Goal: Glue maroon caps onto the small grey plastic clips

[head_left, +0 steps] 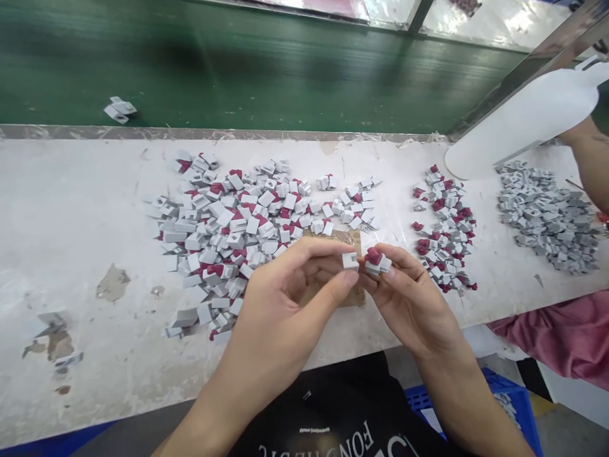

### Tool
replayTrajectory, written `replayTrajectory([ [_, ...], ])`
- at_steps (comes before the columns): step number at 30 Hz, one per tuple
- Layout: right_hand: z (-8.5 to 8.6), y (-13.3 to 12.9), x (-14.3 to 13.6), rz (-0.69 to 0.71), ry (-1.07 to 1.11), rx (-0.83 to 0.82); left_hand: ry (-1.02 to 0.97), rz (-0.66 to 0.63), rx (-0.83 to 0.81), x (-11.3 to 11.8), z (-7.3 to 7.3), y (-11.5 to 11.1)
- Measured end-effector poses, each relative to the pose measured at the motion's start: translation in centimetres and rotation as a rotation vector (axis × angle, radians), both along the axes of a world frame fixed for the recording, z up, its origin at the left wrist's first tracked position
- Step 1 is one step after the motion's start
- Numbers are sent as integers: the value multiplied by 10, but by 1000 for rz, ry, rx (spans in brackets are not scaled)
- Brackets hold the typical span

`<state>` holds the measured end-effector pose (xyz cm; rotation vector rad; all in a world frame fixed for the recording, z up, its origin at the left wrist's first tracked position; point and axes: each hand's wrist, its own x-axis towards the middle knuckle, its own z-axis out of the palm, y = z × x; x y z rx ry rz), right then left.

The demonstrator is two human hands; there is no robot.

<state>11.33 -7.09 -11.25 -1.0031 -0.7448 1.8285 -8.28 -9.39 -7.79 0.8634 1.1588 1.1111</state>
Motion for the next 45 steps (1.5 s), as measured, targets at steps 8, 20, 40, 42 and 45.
replayTrajectory([
  [8,1,0,0,-14,-90,103,21,-21,39,-1,-8,3],
  [20,4,-5,4,90,-361,378,351,-135,223,-17,-12,-5],
  [40,7,28,7,94,-784,378,907,151,28,-107,-21,240],
  [42,12,25,-2,100,-789,356,920,138,-12,-102,-29,263],
  [45,16,20,-9,92,-831,345,976,132,-62,-99,-31,278],
])
